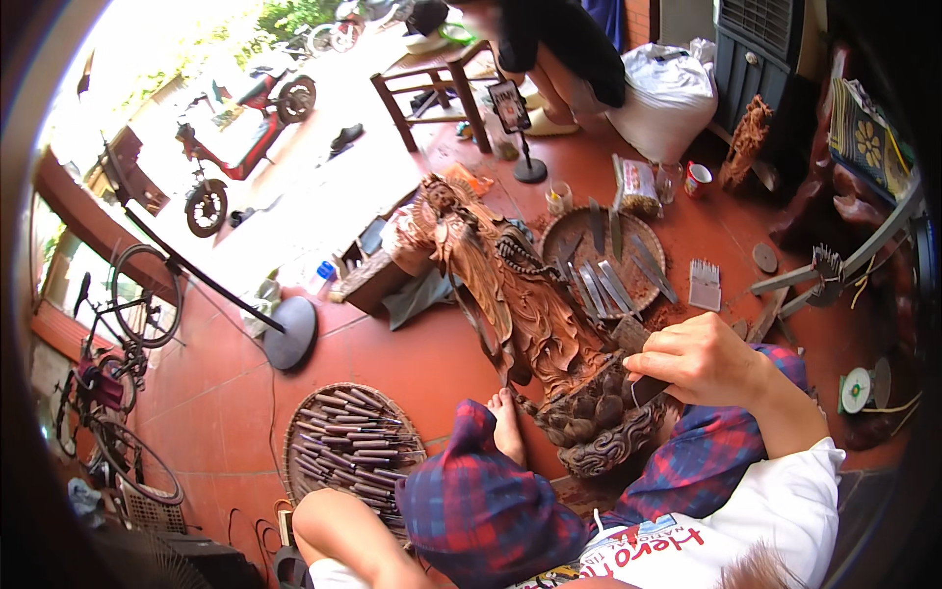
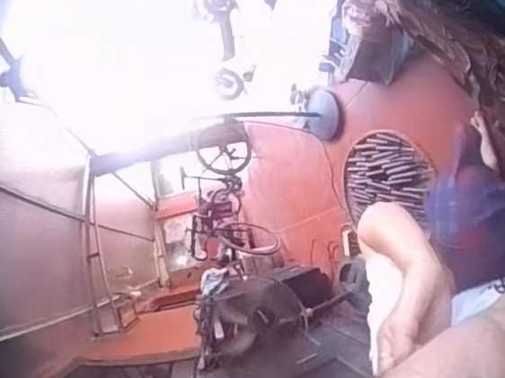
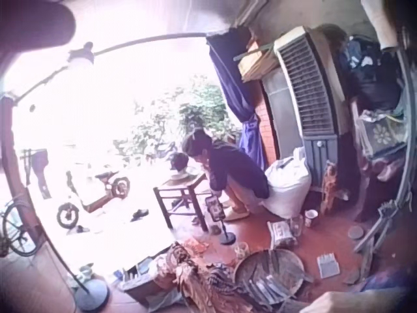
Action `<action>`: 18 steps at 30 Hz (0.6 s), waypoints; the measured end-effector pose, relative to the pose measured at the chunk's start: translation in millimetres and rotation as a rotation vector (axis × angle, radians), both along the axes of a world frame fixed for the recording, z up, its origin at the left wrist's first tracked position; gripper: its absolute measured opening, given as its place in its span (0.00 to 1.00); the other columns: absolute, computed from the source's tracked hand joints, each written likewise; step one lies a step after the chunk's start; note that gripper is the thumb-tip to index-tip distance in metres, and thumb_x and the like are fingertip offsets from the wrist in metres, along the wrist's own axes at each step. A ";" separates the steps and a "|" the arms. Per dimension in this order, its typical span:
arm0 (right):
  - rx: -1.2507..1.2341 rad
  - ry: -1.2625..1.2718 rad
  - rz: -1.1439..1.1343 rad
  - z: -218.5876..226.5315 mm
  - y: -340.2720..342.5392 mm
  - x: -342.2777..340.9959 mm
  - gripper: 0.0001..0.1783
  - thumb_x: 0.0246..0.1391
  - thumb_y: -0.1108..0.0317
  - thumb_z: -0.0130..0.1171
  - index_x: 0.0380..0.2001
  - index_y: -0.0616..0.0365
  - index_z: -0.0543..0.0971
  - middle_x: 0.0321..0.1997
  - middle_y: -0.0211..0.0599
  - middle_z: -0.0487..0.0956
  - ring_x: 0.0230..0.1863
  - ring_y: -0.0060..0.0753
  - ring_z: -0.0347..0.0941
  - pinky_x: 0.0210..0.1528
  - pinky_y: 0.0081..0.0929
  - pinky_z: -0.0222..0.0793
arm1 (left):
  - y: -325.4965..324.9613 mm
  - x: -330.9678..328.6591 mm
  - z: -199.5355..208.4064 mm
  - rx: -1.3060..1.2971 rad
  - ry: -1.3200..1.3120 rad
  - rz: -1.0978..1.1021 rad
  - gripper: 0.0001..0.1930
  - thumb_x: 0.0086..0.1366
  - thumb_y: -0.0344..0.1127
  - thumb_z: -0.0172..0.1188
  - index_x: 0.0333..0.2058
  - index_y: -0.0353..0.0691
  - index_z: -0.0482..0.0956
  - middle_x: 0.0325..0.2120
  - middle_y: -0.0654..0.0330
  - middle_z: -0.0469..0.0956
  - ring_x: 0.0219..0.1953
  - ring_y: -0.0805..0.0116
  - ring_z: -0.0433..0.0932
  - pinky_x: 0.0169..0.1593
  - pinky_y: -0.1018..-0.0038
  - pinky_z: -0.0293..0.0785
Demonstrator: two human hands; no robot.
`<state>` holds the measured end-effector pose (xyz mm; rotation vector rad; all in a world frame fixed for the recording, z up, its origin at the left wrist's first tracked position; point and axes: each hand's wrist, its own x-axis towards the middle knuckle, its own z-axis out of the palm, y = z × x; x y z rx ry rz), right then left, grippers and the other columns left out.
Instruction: The person is carving a detailed wooden sculpture of a figure, likely a deity, using a small chisel and a mallet. They are seated on the floor, striking the chisel to refine the intricate details of the sculpture's robes and base.
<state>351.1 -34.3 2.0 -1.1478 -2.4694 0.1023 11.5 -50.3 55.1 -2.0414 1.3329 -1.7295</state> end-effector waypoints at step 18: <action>0.102 0.024 -0.398 -13.9 -50.3 65.1 0.14 0.38 0.80 0.60 0.33 0.59 0.81 0.33 0.42 0.82 0.37 0.49 0.80 0.39 0.38 0.75 | -72.3 -31.8 137.7 -1.344 0.679 -0.149 0.13 0.60 0.46 0.68 0.29 0.48 0.74 0.28 0.68 0.69 0.42 0.75 0.64 0.41 0.75 0.61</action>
